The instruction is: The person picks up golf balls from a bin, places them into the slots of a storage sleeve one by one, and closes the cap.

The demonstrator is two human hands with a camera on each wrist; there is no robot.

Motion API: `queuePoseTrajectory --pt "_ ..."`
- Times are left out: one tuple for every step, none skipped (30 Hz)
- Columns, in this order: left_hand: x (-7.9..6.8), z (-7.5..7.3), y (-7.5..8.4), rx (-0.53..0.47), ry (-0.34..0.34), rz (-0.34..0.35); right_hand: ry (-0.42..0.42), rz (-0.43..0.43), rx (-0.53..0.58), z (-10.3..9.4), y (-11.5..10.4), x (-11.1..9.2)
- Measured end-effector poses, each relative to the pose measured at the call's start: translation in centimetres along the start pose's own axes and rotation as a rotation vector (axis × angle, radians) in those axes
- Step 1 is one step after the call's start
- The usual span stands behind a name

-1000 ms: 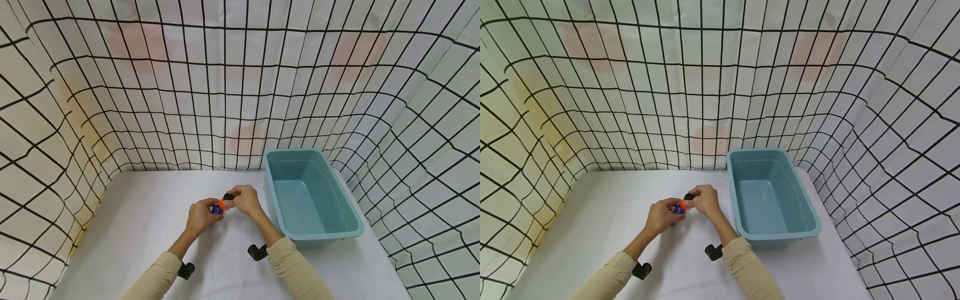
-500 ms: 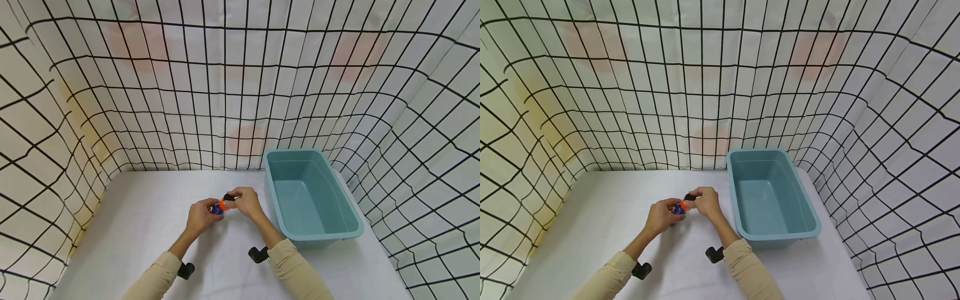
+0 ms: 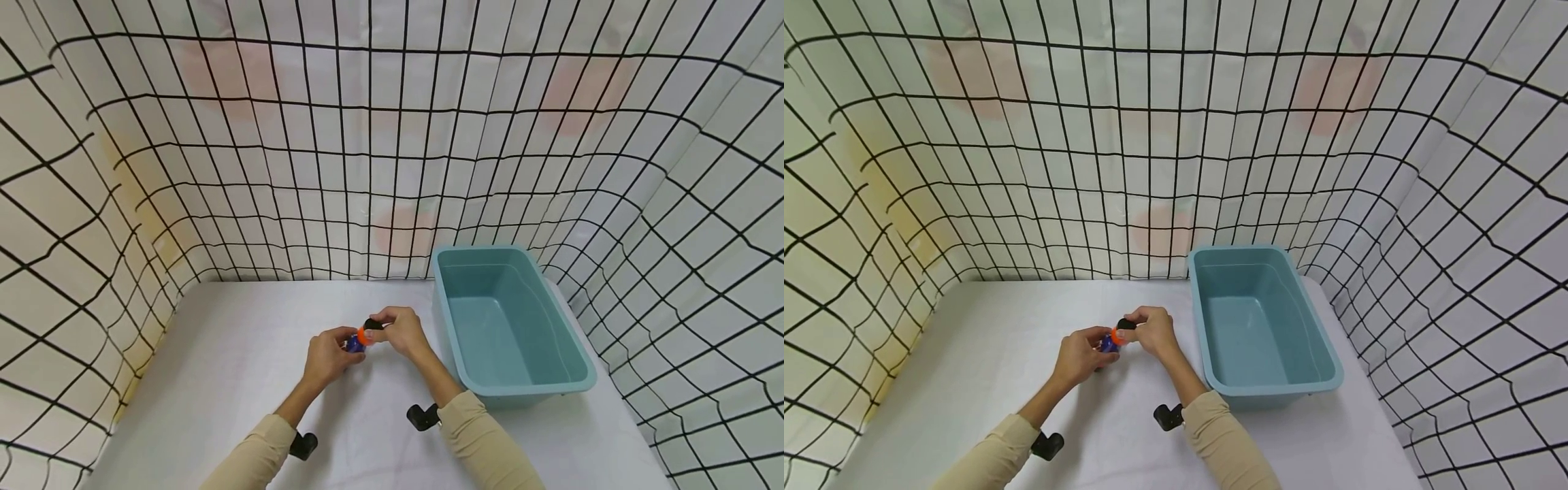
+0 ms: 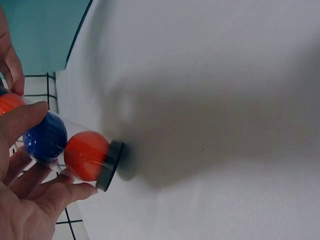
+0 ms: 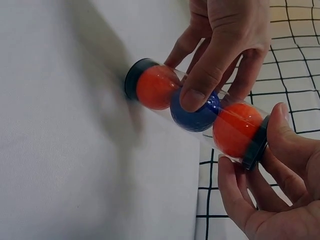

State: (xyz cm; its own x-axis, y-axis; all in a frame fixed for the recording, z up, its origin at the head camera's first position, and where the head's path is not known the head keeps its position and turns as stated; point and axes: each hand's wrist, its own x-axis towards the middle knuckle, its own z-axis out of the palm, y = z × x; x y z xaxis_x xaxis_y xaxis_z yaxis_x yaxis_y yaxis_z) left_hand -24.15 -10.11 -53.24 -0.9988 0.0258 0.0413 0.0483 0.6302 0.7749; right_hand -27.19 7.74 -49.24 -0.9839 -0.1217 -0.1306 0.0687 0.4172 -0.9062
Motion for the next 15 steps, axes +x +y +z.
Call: queuePoseTrajectory --pt "-0.04 0.04 -0.01 -0.003 0.001 -0.002 0.0 0.0 -0.001 -0.02 0.03 0.01" --pt "-0.07 0.09 -0.02 -0.005 0.001 -0.003 -0.001 -0.001 0.001 -0.04 0.06 0.03" --pt "-0.1 0.11 -0.03 -0.007 0.002 -0.004 -0.003 -0.003 0.0 -0.06 0.06 0.01" --pt "-0.14 0.12 0.0 -0.01 0.004 -0.003 -0.004 -0.001 0.0 -0.07 0.05 0.0" --pt "-0.18 0.13 0.01 -0.01 0.006 -0.003 -0.005 -0.004 -0.002 -0.1 0.04 -0.02" --pt "-0.21 0.15 0.03 -0.01 0.005 -0.003 -0.003 -0.003 -0.002 -0.13 0.03 -0.03" --pt "-0.22 0.17 0.05 -0.012 0.002 -0.005 -0.002 -0.004 -0.002 -0.16 0.02 -0.05" --pt "-0.24 0.19 0.06 -0.011 -0.001 -0.005 0.0 -0.002 -0.003 -0.19 0.0 -0.07" --pt "-0.26 0.2 0.07 -0.009 -0.003 -0.002 0.003 -0.001 -0.004 -0.22 -0.01 -0.1" --pt "-0.26 0.2 0.09 -0.009 -0.006 0.0 0.006 0.003 -0.003 -0.25 -0.03 -0.12" --pt "-0.24 0.21 0.1 -0.008 -0.009 0.003 0.008 0.005 0.0 -0.27 -0.05 -0.13" --pt "-0.2 0.2 0.11 -0.006 -0.011 0.006 0.01 0.008 0.001 -0.28 -0.04 -0.12" --pt "-0.17 0.16 0.13 -0.002 -0.011 0.008 0.01 0.01 0.0 -0.27 -0.03 -0.13" --pt "-0.12 0.12 0.14 0.001 -0.011 0.01 0.011 0.012 -0.003 -0.25 0.0 -0.13" --pt "-0.06 0.07 0.16 0.003 -0.011 0.012 0.01 0.009 -0.004 -0.23 0.04 -0.12"
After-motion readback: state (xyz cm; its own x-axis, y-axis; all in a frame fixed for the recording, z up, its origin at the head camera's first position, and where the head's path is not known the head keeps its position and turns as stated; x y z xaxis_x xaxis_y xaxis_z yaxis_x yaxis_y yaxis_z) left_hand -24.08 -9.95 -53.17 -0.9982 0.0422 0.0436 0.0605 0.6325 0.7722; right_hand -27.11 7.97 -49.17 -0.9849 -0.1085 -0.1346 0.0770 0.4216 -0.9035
